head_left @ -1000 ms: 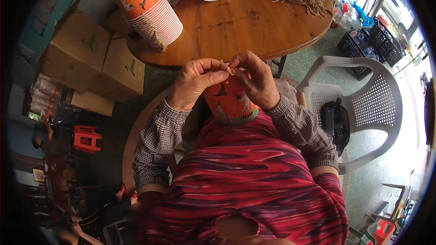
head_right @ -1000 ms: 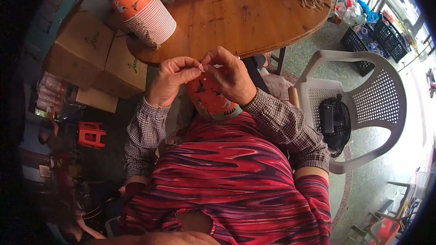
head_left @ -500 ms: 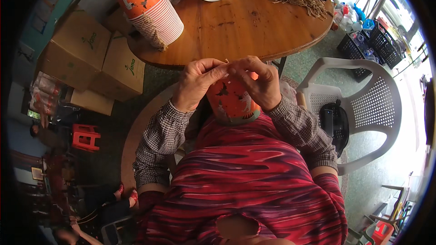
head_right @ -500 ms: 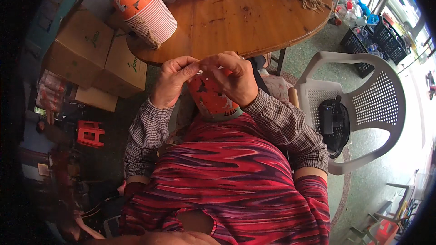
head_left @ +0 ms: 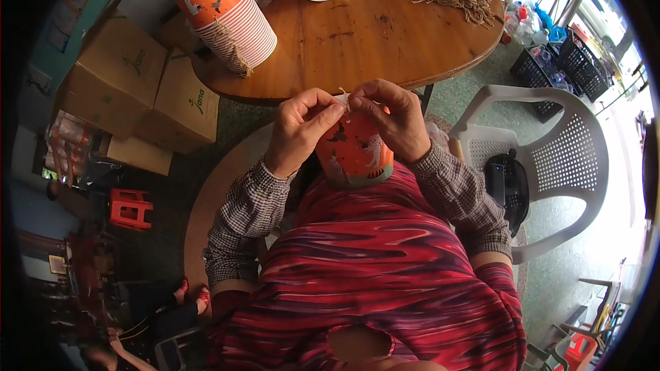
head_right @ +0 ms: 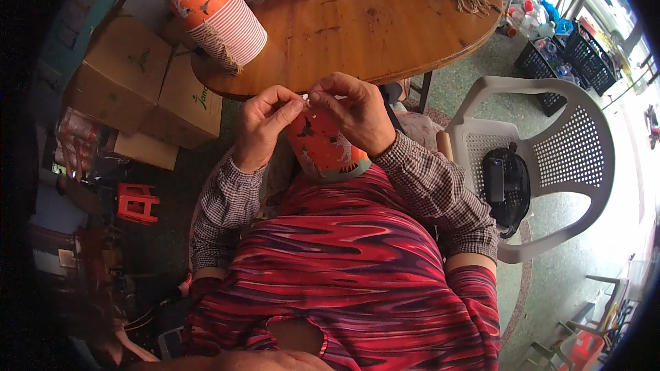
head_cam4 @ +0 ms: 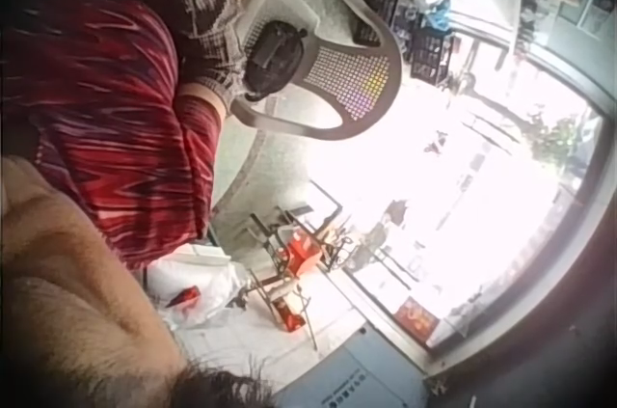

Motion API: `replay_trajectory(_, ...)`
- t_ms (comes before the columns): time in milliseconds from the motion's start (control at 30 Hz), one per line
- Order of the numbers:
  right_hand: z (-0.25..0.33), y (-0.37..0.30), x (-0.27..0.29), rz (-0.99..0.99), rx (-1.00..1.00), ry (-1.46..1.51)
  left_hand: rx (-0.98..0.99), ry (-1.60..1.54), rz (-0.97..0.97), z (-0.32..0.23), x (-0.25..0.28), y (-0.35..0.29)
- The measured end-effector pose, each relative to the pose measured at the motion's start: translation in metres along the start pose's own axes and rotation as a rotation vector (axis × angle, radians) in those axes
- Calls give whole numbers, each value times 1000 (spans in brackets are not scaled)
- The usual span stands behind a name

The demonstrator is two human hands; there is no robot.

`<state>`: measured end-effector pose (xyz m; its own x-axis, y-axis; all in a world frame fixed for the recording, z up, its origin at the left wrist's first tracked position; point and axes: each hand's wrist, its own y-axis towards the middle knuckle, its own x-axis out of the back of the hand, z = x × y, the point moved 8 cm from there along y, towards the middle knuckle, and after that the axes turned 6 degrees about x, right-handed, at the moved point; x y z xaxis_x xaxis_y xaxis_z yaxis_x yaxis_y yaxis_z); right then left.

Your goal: Attaching string handles to decorative paper buckets.

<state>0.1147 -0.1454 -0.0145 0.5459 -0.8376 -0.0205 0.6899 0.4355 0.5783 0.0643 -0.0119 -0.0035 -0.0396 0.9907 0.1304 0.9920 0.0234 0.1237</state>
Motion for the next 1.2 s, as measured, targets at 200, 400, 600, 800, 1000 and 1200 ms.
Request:
replay_trajectory(200, -3, 0, 1, 1, 11, -20, -104, 83, 56, -6, -3, -4)
replay_trajectory(400, -5, 0, 2, -1, -6, -74, -408, 380, 49, -23, -16, -10)
replay_trajectory(600, -1, -2, 1, -64, -22, -175, -743, 696, 30, -31, -38, -25)
replay_trajectory(800, -3, -1, 2, -73, 15, -209, -838, 670, 29, -31, -45, -28)
replay_trajectory(1000, 4, 5, 7, 60, 7, -148, -801, 691, -53, -39, -28, -29)
replay_trajectory(1200, 38, 9, -3, 453, -29, -72, -751, 705, -167, -48, 6, -28)
